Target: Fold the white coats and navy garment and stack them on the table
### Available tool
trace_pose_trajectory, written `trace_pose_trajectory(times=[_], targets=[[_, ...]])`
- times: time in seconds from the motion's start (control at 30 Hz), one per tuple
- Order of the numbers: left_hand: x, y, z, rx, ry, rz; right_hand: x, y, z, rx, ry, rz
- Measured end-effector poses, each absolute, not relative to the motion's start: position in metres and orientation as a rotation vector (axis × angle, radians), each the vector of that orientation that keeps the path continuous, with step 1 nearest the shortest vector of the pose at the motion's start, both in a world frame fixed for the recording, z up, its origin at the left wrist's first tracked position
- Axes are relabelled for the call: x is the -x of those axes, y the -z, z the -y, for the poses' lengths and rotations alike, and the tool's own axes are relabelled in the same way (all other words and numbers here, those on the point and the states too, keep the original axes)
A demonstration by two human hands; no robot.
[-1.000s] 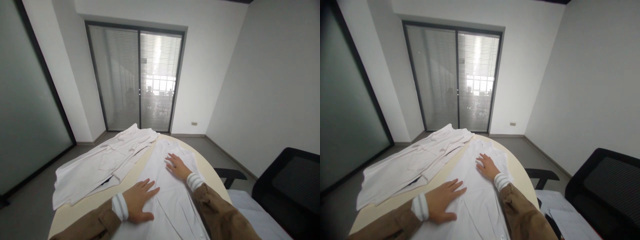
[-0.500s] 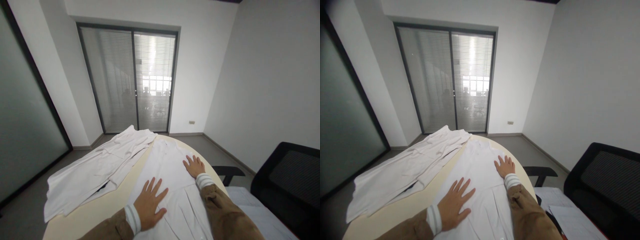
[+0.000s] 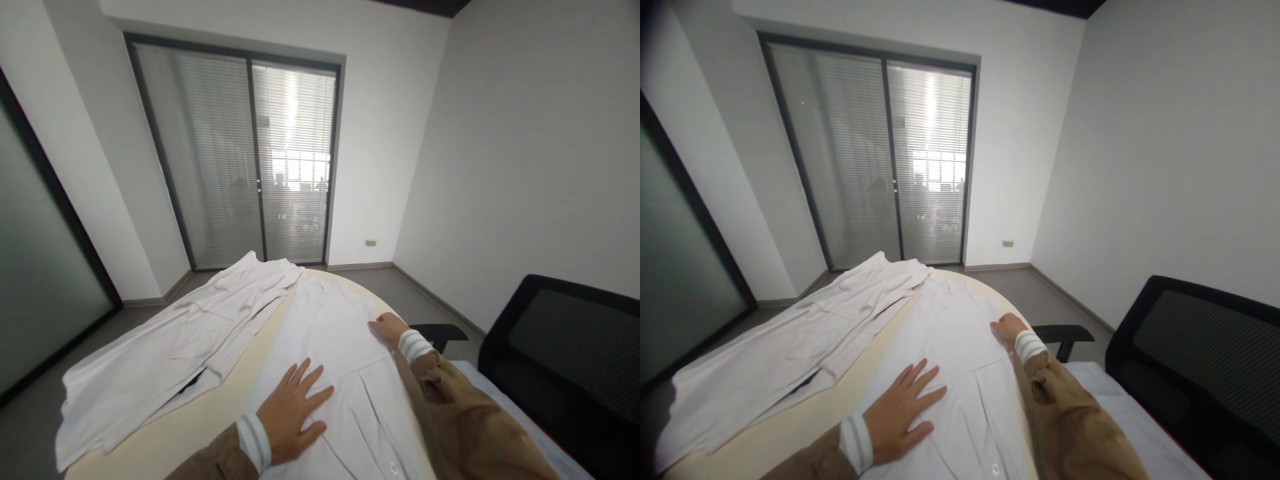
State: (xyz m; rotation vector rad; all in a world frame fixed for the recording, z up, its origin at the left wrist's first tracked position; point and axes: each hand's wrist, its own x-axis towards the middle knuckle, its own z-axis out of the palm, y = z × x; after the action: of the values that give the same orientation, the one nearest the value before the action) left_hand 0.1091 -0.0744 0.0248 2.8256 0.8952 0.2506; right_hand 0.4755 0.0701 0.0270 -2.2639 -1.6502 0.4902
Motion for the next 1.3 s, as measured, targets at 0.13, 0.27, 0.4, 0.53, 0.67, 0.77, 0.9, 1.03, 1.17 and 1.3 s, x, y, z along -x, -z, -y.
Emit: trace_pose_trajectory(times=[0.13,0.27,0.4,0.53,0.67,0.77,0.9,1.03,1.17,1.3], targets=[[-0.109,-0.026,0.073,-2.801,-0.244,-0.898,-0.467,-0.037,-0.071,2.209,-0.627,1.645],[-0.108,-0.027,0.073,-2.787,-0.229,-0.898,-0.461,-0.046,-0.07,2.177,-0.753,1.621],[-0.108,-0.026,0.073,-2.784,-0.264,-0.887,-0.452,-0.055,-0.074,2.128,-0.77,1.645],[-0.107,-0.026,0.072,-2.779,-0.269,-0.882,-0.432,-0.068,-0.085,2.025,-0.749,1.745],[-0.107,-0.026,0.072,-2.769,-0.268,-0.884,-0.402,-0.075,-0.093,1.953,-0.729,1.806],[-0.106,-0.025,0.073,-2.755,-0.3,-0.883,-0.378,-0.074,-0.097,1.917,-0.77,1.816],[-0.107,-0.023,0.072,-2.71,-0.357,-0.888,-0.353,-0.065,-0.102,1.868,-0.851,1.8],[-0.109,-0.023,0.071,-2.67,-0.401,-0.864,-0.335,-0.05,-0.106,1.809,-0.935,1.769],[-0.109,-0.028,0.07,-2.684,-0.431,-0.83,-0.332,-0.035,-0.104,1.732,-1.005,1.781],[-0.111,-0.035,0.072,-2.791,-0.514,-0.723,-0.342,-0.026,-0.099,1.597,-0.86,1.941]])
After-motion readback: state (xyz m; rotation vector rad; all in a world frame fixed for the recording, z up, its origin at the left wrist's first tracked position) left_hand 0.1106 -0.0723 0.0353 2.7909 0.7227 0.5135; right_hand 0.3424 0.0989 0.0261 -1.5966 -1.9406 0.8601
